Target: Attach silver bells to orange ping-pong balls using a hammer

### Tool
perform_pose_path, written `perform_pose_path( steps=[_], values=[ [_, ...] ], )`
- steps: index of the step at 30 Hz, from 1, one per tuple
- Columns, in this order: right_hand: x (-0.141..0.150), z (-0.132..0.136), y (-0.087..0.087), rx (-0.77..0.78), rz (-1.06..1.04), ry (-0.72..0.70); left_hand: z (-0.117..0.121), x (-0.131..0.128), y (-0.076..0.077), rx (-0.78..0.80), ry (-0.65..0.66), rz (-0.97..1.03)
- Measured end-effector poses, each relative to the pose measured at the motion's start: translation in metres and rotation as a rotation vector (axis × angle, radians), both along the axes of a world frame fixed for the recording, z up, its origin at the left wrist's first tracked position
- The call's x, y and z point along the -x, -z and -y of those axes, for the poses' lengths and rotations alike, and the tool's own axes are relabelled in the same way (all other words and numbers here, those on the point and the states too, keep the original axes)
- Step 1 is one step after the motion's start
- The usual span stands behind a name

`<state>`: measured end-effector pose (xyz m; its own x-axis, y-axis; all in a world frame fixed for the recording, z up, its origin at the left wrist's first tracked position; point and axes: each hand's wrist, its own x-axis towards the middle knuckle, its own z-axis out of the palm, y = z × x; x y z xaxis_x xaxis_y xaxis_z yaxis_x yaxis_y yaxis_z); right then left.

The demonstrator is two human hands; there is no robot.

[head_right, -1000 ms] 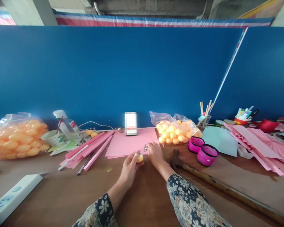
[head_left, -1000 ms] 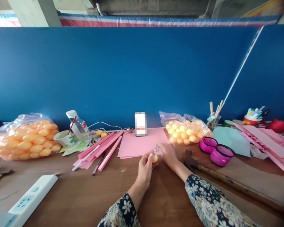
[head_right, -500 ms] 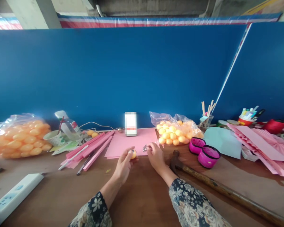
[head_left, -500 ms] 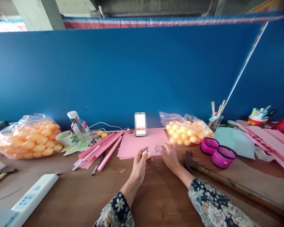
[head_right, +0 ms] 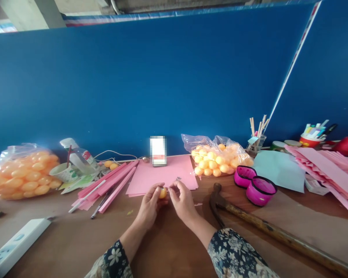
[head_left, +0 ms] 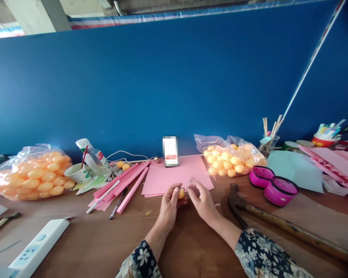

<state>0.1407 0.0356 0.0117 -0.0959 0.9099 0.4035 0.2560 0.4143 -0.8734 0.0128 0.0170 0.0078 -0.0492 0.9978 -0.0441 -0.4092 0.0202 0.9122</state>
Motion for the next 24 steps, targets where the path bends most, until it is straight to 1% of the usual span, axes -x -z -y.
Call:
perform_pose_path(
  steps=[3,8,14,18,24],
  values=[
    [0.001,-0.0017,0.0019,0.045,-0.028,-0.013,0.0008,-0.0006,0.0003,0.009,-0.029,-0.036],
    [0.0007,-0.0041,0.0042,0.083,-0.071,-0.041,0.0008,-0.002,-0.0026,0.002,-0.041,-0.055],
    [0.0018,-0.0026,0.0032,0.094,-0.062,-0.085,-0.0001,-0.0024,-0.003,0.027,-0.07,-0.137],
    [0.0015,-0.0038,0.0041,0.081,-0.056,-0.073,-0.0006,-0.0019,-0.0029,0.04,-0.099,-0.174],
    [0.0009,-0.0047,0.006,0.083,-0.067,-0.063,-0.0003,-0.002,-0.0022,0.008,-0.075,-0.184]
  ],
)
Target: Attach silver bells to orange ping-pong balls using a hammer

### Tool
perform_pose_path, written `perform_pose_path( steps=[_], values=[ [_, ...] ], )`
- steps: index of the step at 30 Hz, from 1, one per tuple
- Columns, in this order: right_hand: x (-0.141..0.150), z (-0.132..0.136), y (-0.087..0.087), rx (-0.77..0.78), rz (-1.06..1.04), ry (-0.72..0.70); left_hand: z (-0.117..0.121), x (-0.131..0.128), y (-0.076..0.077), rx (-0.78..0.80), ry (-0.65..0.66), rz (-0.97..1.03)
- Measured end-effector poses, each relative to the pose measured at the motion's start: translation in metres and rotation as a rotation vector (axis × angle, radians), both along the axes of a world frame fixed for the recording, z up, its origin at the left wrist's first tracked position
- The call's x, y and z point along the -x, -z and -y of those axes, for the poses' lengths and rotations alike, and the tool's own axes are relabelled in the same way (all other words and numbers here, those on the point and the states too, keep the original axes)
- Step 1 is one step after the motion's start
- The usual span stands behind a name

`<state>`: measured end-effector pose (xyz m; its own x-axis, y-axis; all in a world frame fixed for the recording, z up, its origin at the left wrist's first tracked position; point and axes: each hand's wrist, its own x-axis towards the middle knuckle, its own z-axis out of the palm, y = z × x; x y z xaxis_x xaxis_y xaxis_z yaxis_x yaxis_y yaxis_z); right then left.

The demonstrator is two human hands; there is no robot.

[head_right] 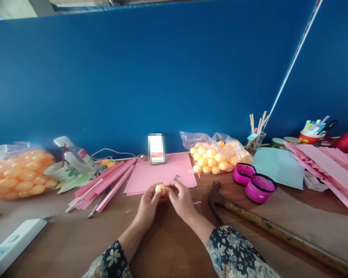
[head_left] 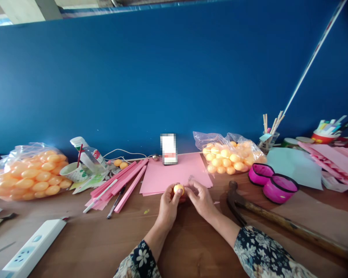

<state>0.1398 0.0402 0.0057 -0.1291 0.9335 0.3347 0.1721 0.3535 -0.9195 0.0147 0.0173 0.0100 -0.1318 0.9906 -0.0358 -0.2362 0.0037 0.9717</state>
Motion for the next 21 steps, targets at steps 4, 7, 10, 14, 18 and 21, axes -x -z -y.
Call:
perform_pose_path(
  steps=[4,7,10,14,18,21],
  values=[
    [0.0,0.0,-0.001,0.003,-0.019,-0.008,0.001,0.001,0.001,-0.015,-0.007,-0.01],
    [0.0,0.0,-0.001,-0.009,0.001,0.006,0.001,0.001,0.002,-0.009,-0.026,-0.058],
    [0.0,-0.002,0.001,-0.032,0.033,0.026,-0.001,0.001,0.005,0.001,-0.028,-0.01],
    [-0.001,-0.003,0.004,-0.05,0.018,0.039,-0.003,0.001,0.009,-0.003,-0.028,0.101],
    [-0.001,-0.002,0.003,-0.048,0.005,0.021,-0.005,0.001,0.013,-0.011,-0.029,0.133],
    [-0.001,-0.002,0.001,-0.026,0.006,0.005,-0.005,0.002,0.014,-0.006,-0.028,0.12]
  ],
)
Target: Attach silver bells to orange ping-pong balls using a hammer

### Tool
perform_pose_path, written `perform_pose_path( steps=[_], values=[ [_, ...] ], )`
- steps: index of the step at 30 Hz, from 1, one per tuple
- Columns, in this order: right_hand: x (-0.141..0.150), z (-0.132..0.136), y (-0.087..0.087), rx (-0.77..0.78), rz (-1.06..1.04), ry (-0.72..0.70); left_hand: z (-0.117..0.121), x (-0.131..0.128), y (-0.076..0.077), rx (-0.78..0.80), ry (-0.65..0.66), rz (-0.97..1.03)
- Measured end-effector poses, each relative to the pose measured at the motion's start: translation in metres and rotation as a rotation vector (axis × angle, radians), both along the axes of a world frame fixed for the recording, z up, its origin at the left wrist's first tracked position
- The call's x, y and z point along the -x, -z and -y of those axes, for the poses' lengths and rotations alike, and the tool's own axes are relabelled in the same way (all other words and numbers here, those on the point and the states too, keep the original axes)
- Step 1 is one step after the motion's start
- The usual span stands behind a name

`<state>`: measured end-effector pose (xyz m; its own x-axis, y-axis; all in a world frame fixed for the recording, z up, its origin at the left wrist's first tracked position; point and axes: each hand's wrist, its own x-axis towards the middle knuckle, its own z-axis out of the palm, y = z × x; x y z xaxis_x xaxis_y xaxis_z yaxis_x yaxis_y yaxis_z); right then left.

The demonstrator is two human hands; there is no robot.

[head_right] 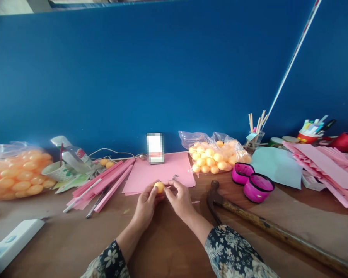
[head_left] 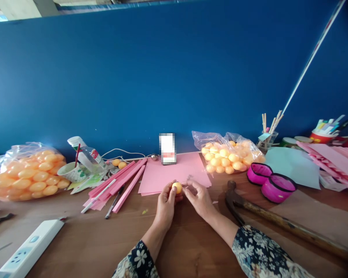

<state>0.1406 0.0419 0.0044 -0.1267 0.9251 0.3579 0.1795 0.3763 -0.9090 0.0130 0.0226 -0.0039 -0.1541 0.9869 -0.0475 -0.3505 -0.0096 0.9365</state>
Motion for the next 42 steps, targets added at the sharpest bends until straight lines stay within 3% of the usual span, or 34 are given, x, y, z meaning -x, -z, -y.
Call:
perform_pose_path(
  steps=[14,22,35,42],
  values=[
    [-0.001,-0.004,0.006,0.006,-0.045,0.003,0.002,-0.001,-0.006,-0.055,0.062,0.08],
    [0.0,-0.001,-0.002,-0.032,-0.021,0.016,0.002,-0.002,-0.01,0.012,-0.032,0.148],
    [-0.002,-0.003,0.002,-0.043,0.03,0.041,0.002,-0.001,-0.006,-0.006,0.04,0.058],
    [-0.001,-0.001,0.0,-0.075,0.04,0.033,0.001,-0.003,-0.008,0.025,-0.001,0.054]
  ],
)
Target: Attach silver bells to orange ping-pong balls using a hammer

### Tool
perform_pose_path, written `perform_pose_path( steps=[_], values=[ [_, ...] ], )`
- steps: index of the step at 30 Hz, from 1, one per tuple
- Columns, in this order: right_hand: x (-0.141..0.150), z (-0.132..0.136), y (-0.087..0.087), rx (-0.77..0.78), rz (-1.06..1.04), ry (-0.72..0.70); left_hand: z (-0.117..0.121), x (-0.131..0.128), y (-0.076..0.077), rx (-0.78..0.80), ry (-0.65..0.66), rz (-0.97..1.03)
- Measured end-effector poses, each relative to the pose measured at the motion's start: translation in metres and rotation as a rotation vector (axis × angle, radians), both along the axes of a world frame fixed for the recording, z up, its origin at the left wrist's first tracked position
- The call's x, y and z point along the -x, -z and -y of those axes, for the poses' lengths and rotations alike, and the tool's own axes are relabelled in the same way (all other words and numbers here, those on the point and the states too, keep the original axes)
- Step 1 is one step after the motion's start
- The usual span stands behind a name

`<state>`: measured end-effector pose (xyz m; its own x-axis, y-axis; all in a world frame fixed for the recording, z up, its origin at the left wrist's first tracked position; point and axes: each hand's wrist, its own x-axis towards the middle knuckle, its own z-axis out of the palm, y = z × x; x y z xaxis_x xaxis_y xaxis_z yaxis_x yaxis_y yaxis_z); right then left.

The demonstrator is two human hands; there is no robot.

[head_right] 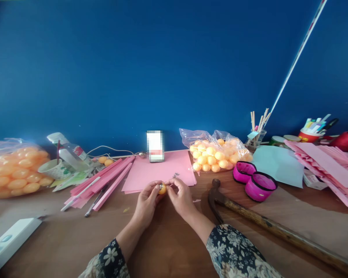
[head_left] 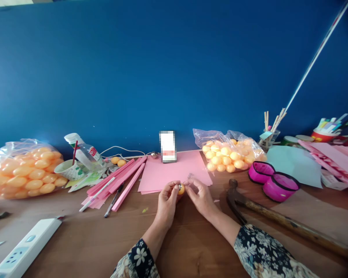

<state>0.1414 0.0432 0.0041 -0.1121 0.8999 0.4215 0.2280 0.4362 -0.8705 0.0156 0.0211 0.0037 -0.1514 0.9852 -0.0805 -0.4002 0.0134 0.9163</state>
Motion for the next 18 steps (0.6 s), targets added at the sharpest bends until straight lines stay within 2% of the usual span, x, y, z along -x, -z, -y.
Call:
perform_pose_path(
  steps=[11,18],
  values=[
    [0.0005,0.0002,0.0006,-0.003,0.019,-0.025,-0.0012,0.0024,0.0056,-0.047,0.002,-0.027],
    [0.0008,0.0007,-0.0019,0.008,0.017,-0.024,0.0003,0.0025,0.0023,-0.043,0.021,-0.076]
  ],
)
